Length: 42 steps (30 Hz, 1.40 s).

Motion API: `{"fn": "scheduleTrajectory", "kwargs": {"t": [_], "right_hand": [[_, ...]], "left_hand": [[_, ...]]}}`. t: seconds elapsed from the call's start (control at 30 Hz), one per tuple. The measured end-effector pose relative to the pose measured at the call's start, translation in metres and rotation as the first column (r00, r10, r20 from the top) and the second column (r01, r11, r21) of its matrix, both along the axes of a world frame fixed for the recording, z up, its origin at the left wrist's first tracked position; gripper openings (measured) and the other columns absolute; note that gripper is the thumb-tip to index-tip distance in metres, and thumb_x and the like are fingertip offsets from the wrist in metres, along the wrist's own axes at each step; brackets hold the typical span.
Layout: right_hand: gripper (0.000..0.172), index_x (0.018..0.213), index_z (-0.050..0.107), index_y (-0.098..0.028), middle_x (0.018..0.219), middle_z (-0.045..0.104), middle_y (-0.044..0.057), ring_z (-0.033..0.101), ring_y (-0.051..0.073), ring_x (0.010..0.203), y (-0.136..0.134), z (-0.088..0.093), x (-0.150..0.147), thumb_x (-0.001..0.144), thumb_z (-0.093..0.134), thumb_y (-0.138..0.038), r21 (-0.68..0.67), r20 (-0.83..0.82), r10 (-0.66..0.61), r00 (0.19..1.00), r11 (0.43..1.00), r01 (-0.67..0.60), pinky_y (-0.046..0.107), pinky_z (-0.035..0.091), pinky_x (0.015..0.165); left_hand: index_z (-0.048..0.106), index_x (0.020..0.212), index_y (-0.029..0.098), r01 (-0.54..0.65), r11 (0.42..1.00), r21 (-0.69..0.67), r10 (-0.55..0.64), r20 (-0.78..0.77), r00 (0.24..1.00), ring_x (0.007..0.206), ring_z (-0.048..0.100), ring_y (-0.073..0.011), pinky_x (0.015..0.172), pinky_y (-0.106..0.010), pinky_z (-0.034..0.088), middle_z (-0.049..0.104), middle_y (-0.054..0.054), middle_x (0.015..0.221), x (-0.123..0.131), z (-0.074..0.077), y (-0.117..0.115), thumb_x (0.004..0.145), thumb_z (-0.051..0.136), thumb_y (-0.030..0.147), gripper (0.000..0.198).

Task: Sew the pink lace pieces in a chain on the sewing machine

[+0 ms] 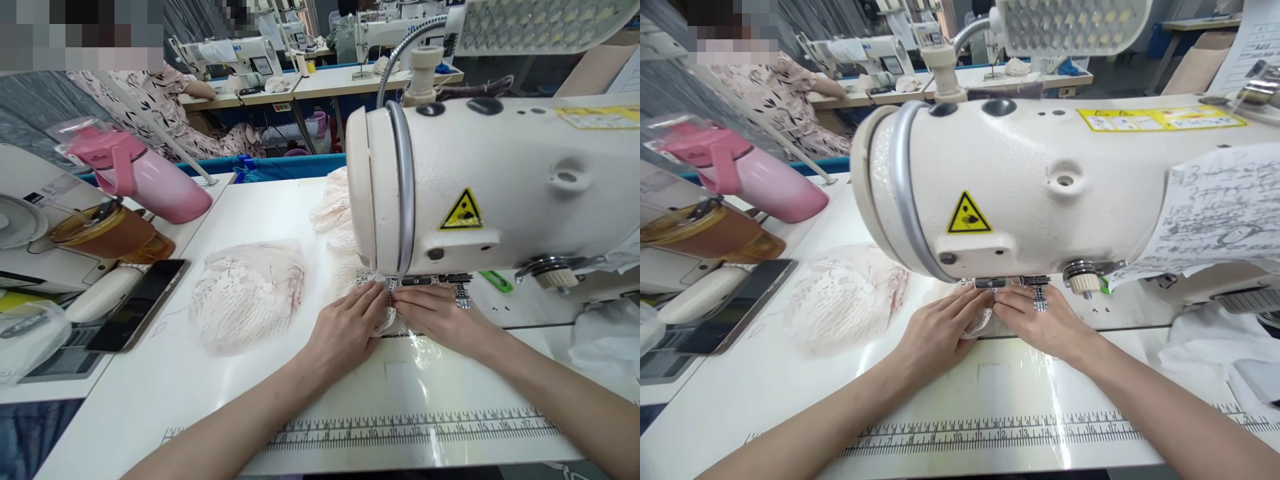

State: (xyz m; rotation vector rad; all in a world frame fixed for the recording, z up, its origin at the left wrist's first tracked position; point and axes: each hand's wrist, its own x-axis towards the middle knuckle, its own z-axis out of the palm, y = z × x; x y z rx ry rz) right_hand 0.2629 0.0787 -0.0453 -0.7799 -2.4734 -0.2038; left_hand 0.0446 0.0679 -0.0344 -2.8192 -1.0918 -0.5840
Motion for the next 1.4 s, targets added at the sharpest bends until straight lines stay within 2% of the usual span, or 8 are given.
{"fn": "scheduleTrajectory", "kwargs": {"t": [0.27,0.5,0.67,0.77,0.97,1.13,1.2,1.4], "right_hand": [[0.023,0.103,0.066,-0.018,0.107,0.071,0.005,0.067,0.016,0.091,-0.001,0.002,0.006,0.090,0.049,-0.010,-0.010,-0.020,-0.062,0.998,0.998,0.062,0.029,0.054,0.076],[0.032,0.119,0.063,-0.029,0.109,0.070,0.003,0.068,0.018,0.089,-0.007,0.001,0.012,0.090,0.051,-0.019,-0.109,-0.086,-0.136,0.987,0.986,0.127,0.030,0.056,0.077],[0.029,0.109,0.067,-0.030,0.094,0.072,-0.001,0.068,0.017,0.079,-0.003,0.003,0.010,0.094,0.043,-0.021,-0.184,-0.136,-0.148,0.980,0.975,0.122,0.030,0.058,0.066],[0.030,0.108,0.066,-0.029,0.091,0.072,-0.001,0.067,0.017,0.077,-0.001,0.002,0.006,0.094,0.042,-0.018,-0.236,-0.137,-0.167,0.976,0.963,0.131,0.030,0.057,0.066],[0.026,0.107,0.068,-0.029,0.096,0.072,0.002,0.068,0.019,0.086,0.001,-0.009,0.008,0.091,0.049,-0.021,-0.279,-0.094,-0.270,0.958,0.931,0.235,0.033,0.058,0.074],[0.032,0.115,0.062,-0.021,0.114,0.069,0.004,0.066,0.017,0.094,0.001,-0.001,0.011,0.090,0.047,-0.009,-0.048,0.126,-0.120,0.985,0.991,0.127,0.030,0.056,0.072],[0.034,0.112,0.063,-0.018,0.113,0.069,0.006,0.066,0.017,0.091,-0.001,0.002,0.008,0.087,0.045,-0.003,0.025,0.173,-0.122,0.977,0.993,0.119,0.031,0.054,0.072],[0.029,0.111,0.062,-0.019,0.109,0.069,0.004,0.061,0.016,0.101,-0.004,-0.003,-0.003,0.087,0.050,-0.007,0.056,0.139,-0.105,0.985,0.994,0.098,0.029,0.045,0.085]], "left_hand": [[0.057,0.125,0.011,0.025,0.999,0.041,-0.024,-0.006,1.000,0.123,0.054,-0.0264,0.095,-0.040,0.054,0.059,-0.011,0.129,0.001,-0.001,-0.001,0.086,0.051,0.023,0.040],[0.057,0.126,0.011,0.022,0.999,0.032,-0.022,-0.018,1.000,0.123,0.054,-0.0260,0.094,-0.040,0.054,0.059,-0.011,0.130,0.001,0.000,-0.001,0.087,0.047,0.023,0.041],[0.056,0.126,0.012,0.016,1.000,0.024,-0.015,-0.022,1.000,0.124,0.053,-0.0264,0.095,-0.041,0.054,0.059,-0.010,0.130,0.001,-0.001,0.001,0.089,0.047,0.025,0.040],[0.057,0.125,0.010,0.016,0.999,0.034,-0.016,-0.013,1.000,0.126,0.051,-0.0275,0.097,-0.041,0.053,0.058,-0.012,0.131,0.001,-0.003,0.004,0.090,0.048,0.026,0.040],[0.057,0.120,0.010,0.149,0.986,0.068,-0.149,0.000,0.989,0.122,0.055,-0.0198,0.104,-0.036,0.047,0.060,-0.009,0.129,0.001,-0.005,0.007,0.095,0.042,0.013,0.030],[0.059,0.108,0.009,0.149,0.988,0.051,-0.151,0.035,0.988,0.113,0.062,-0.0189,0.097,-0.034,0.054,0.065,-0.010,0.121,0.000,0.000,0.008,0.095,0.040,0.013,0.024],[0.060,0.104,0.011,0.145,0.989,0.033,-0.146,0.053,0.988,0.111,0.063,-0.0185,0.096,-0.034,0.054,0.067,-0.009,0.117,-0.002,0.001,0.009,0.094,0.040,0.012,0.023],[0.059,0.101,0.013,0.106,0.994,-0.002,-0.106,0.076,0.992,0.111,0.063,-0.0194,0.095,-0.036,0.055,0.068,-0.009,0.115,-0.005,0.005,0.012,0.089,0.039,0.010,0.024]]}}
